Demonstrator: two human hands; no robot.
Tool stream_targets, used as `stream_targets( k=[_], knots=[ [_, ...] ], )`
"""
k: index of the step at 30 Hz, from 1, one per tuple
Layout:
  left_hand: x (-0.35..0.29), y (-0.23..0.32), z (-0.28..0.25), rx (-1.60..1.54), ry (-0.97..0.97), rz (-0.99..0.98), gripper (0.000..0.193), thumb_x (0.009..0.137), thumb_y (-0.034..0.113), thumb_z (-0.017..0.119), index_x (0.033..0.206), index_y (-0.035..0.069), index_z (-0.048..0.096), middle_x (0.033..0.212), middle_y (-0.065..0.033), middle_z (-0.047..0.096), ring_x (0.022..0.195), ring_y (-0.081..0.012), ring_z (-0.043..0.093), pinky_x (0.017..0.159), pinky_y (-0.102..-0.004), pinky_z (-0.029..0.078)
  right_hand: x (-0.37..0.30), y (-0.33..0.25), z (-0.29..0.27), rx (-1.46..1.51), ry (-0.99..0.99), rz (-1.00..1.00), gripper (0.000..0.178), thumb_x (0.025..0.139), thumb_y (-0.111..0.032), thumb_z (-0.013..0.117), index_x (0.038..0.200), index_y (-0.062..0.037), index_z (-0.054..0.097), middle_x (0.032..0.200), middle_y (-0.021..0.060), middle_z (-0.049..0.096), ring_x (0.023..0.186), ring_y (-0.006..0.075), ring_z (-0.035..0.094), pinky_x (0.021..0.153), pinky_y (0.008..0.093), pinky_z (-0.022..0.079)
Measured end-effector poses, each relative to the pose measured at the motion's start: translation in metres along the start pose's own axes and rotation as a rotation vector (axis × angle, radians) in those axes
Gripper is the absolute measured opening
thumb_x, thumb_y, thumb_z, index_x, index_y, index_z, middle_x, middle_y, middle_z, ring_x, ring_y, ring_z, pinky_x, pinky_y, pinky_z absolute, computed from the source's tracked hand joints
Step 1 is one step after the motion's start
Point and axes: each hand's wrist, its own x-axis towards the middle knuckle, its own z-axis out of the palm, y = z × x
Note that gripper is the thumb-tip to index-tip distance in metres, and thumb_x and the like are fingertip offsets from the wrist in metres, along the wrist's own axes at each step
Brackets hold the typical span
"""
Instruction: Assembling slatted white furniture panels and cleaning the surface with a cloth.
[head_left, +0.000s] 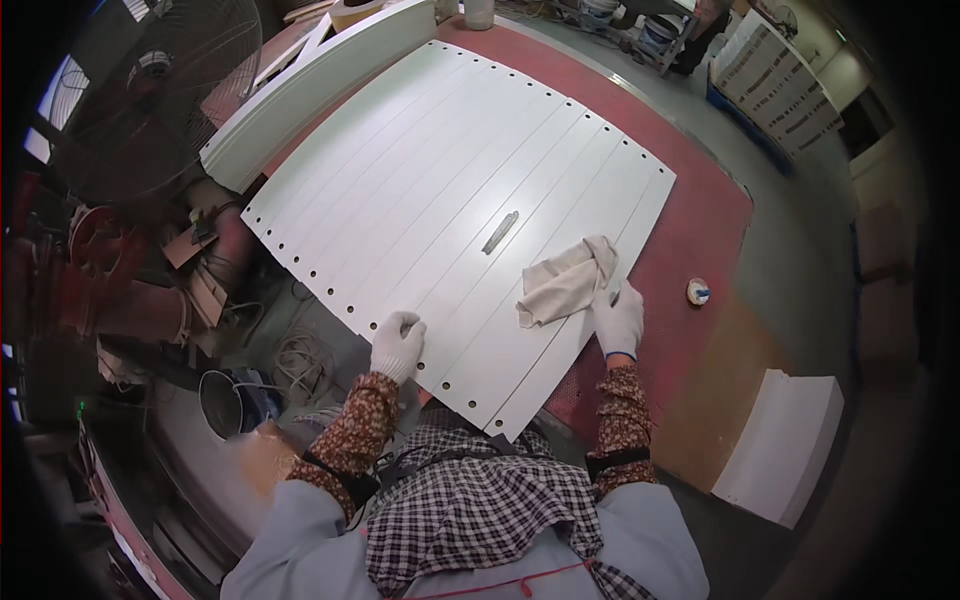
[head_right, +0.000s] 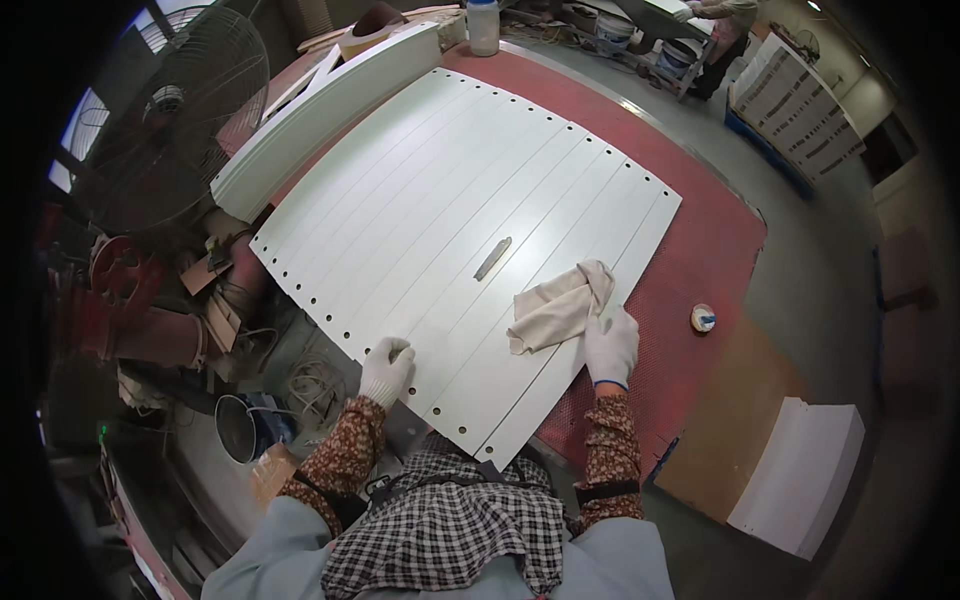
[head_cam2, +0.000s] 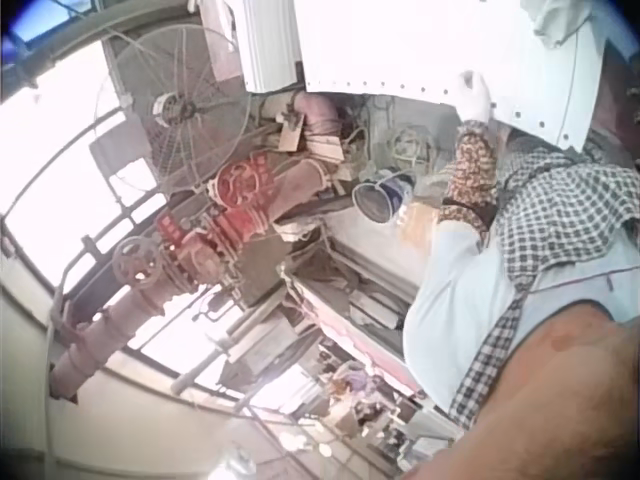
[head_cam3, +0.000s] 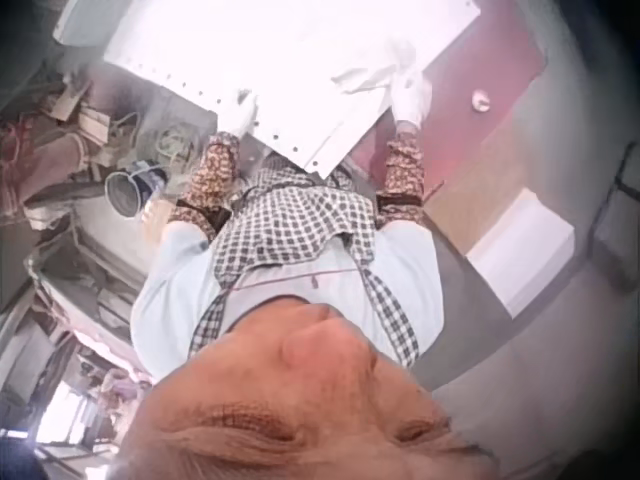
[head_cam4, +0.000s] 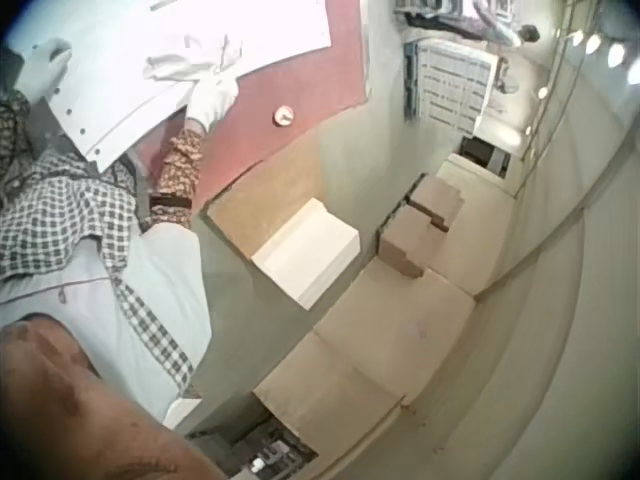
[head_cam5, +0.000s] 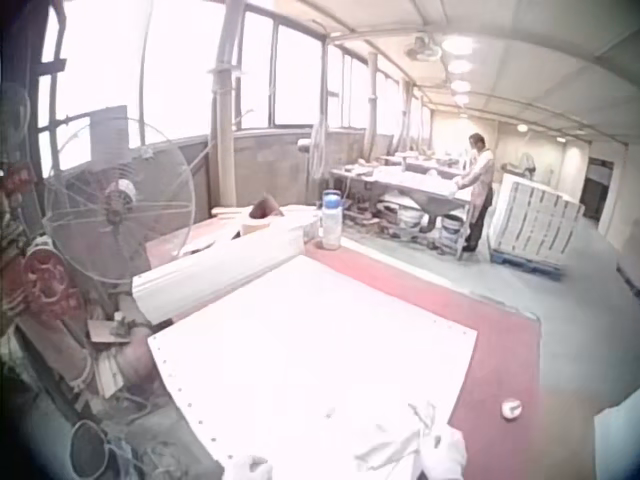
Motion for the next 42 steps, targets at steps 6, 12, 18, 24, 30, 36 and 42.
stream_targets(
  k=[6, 12, 18, 24, 30, 36, 42],
  knots=[
    [-0.073, -0.071, -0.025, -0.393, 0.145, -0.463, 0.023, 0.098, 0.023, 0.063, 0.108, 0.003, 0.062, 0.078, -0.0004, 0.056, 0.063, -0.0072, 0.052, 0.050, -0.0230, 0.045, -0.028, 0.018, 0.028, 0.035, -0.198, 0.123, 0.050, 0.093, -0.036, 0.053, 0.125, 0.0019, 0.057, 0.115, 0.0270, 0.062, 0.112, 0.0417, 0.062, 0.093, 0.0514, 0.050],
    [-0.087, -0.067, 0.008, -0.840, 0.013, -0.598, 0.031, 0.102, 0.028, 0.057, 0.118, 0.002, 0.054, 0.093, -0.0037, 0.054, 0.061, -0.0082, 0.050, 0.049, -0.0228, 0.045, -0.019, 0.036, -0.003, 0.165, -0.235, -0.114, 0.044, 0.095, -0.035, 0.051, 0.114, 0.0014, 0.064, 0.112, 0.0233, 0.068, 0.105, 0.0408, 0.065, 0.095, 0.0477, 0.050],
    [-0.095, -0.042, 0.035, -0.589, -0.002, -0.543, 0.028, 0.103, 0.029, 0.055, 0.108, 0.001, 0.054, 0.084, -0.0048, 0.056, 0.057, -0.0091, 0.050, 0.048, -0.0243, 0.045, 0.066, 0.135, -0.084, 0.249, 0.358, 0.233, 0.044, 0.098, -0.030, 0.056, 0.126, 0.0029, 0.062, 0.118, 0.0202, 0.069, 0.108, 0.0353, 0.066, 0.094, 0.0446, 0.049],
    [-0.096, -0.035, 0.041, -0.458, -0.028, -0.493, 0.023, 0.102, 0.024, 0.057, 0.099, 0.001, 0.056, 0.076, -0.0070, 0.061, 0.057, -0.0124, 0.058, 0.047, -0.0255, 0.044, 0.126, 0.182, -0.093, 0.021, 0.261, 0.158, 0.054, 0.090, -0.035, 0.065, 0.130, 0.0015, 0.063, 0.117, 0.0205, 0.069, 0.110, 0.0364, 0.065, 0.096, 0.0437, 0.049],
    [-0.094, -0.036, 0.039, -0.385, -0.061, -0.511, 0.023, 0.102, 0.025, 0.057, 0.102, 0.001, 0.058, 0.079, -0.0059, 0.062, 0.058, -0.0120, 0.058, 0.050, -0.0243, 0.046, 0.144, 0.201, -0.078, 0.019, 0.203, 0.129, 0.045, 0.087, -0.030, 0.065, 0.121, -0.0002, 0.069, 0.117, 0.0211, 0.070, 0.109, 0.0363, 0.066, 0.095, 0.0442, 0.050],
    [-0.096, -0.038, 0.036, -0.347, -0.038, -0.537, 0.026, 0.102, 0.028, 0.058, 0.104, 0.002, 0.058, 0.081, -0.0040, 0.060, 0.065, -0.0105, 0.055, 0.055, -0.0252, 0.047, 0.137, 0.178, -0.082, 0.143, 0.225, 0.091, 0.035, 0.088, -0.023, 0.068, 0.112, 0.0012, 0.072, 0.107, 0.0196, 0.074, 0.099, 0.0332, 0.070, 0.088, 0.0402, 0.053],
    [-0.093, -0.040, 0.032, -0.305, -0.097, -0.576, 0.028, 0.102, 0.031, 0.059, 0.107, 0.004, 0.059, 0.086, -0.0029, 0.061, 0.070, -0.0116, 0.058, 0.059, -0.0262, 0.052, 0.147, 0.198, -0.087, 0.796, 0.180, 0.315, 0.029, 0.093, -0.017, 0.066, 0.114, 0.0027, 0.068, 0.093, 0.0104, 0.071, 0.071, 0.0164, 0.067, 0.058, 0.0297, 0.054]
  ],
)
